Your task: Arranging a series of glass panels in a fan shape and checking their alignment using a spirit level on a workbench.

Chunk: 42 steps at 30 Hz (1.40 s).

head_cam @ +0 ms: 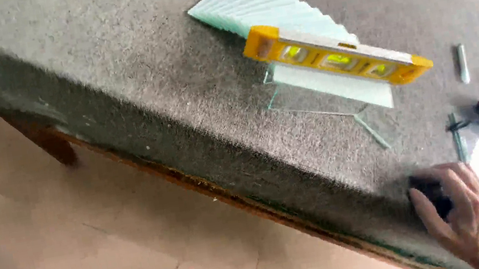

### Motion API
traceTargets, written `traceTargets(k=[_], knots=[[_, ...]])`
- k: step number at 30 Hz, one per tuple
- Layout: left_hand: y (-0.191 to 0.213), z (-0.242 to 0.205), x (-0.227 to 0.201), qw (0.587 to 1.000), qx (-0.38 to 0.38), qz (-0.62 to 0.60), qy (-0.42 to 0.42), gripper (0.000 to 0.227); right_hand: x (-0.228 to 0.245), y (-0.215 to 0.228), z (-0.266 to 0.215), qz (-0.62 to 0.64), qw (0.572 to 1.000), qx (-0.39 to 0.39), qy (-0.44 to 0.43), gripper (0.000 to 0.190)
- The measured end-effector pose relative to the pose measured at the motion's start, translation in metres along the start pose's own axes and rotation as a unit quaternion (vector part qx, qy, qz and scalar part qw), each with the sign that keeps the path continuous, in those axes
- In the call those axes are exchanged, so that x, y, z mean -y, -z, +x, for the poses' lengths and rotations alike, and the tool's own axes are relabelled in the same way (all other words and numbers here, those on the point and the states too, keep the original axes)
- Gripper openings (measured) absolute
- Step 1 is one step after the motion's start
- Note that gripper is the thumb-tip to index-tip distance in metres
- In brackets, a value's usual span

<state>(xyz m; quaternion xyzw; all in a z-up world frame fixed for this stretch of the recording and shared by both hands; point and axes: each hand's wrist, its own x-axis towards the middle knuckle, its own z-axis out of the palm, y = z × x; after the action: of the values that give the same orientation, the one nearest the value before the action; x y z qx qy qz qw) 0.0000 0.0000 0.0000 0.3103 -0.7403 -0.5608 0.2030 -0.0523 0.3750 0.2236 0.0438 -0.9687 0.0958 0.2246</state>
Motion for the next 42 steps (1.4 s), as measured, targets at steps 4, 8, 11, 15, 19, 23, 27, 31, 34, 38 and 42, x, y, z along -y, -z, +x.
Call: traceTargets(k=[4, 8, 11, 15, 19, 23, 27, 31, 34, 38, 42], knots=[[-0.027, 0.078, -0.242, 0.952, -0.016, -0.015, -0.304, 0.048, 0.008, 0.002, 0.003, 0.002, 1.000, -0.007, 0.001, 0.027], [-0.090, 0.125, -0.294, 0.916, 0.121, -0.121, -0.362, 0.065, 0.007, 0.003, 0.004, -0.014, 1.000, 0.000, 0.015, 0.028], [-0.121, 0.132, -0.308, 0.911, 0.183, -0.142, -0.341, 0.077, 0.008, 0.001, 0.008, -0.017, 0.999, -0.004, 0.030, 0.027], [-0.139, 0.117, -0.319, 0.899, 0.230, -0.189, -0.322, 0.087, 0.011, 0.003, 0.012, -0.011, 0.999, -0.002, 0.039, 0.027], [-0.147, 0.110, -0.320, 0.903, 0.202, -0.169, -0.338, 0.087, 0.012, 0.001, 0.010, -0.015, 0.999, -0.004, 0.031, 0.027], [-0.145, 0.107, -0.324, 0.913, 0.188, -0.184, -0.310, 0.086, 0.010, 0.001, 0.008, -0.012, 1.000, 0.001, 0.018, 0.029], [-0.141, 0.109, -0.316, 0.916, 0.175, -0.192, -0.306, 0.084, 0.012, 0.001, 0.011, -0.014, 1.000, 0.004, 0.027, 0.027], [-0.132, 0.106, -0.310, 0.922, 0.181, -0.187, -0.286, 0.087, 0.013, 0.000, 0.010, -0.014, 1.000, 0.003, 0.027, 0.026], [-0.127, 0.102, -0.308, 0.921, 0.185, -0.187, -0.286, 0.083, 0.012, 0.001, 0.008, -0.018, 1.000, 0.002, 0.021, 0.027], [-0.114, 0.095, -0.312, 0.930, 0.175, -0.200, -0.253, 0.086, 0.012, 0.001, 0.009, -0.014, 1.000, 0.004, 0.024, 0.027], [-0.090, 0.077, -0.310, 0.951, 0.109, -0.218, -0.190, 0.093, 0.010, 0.006, 0.012, -0.002, 0.999, 0.013, 0.036, 0.027]])
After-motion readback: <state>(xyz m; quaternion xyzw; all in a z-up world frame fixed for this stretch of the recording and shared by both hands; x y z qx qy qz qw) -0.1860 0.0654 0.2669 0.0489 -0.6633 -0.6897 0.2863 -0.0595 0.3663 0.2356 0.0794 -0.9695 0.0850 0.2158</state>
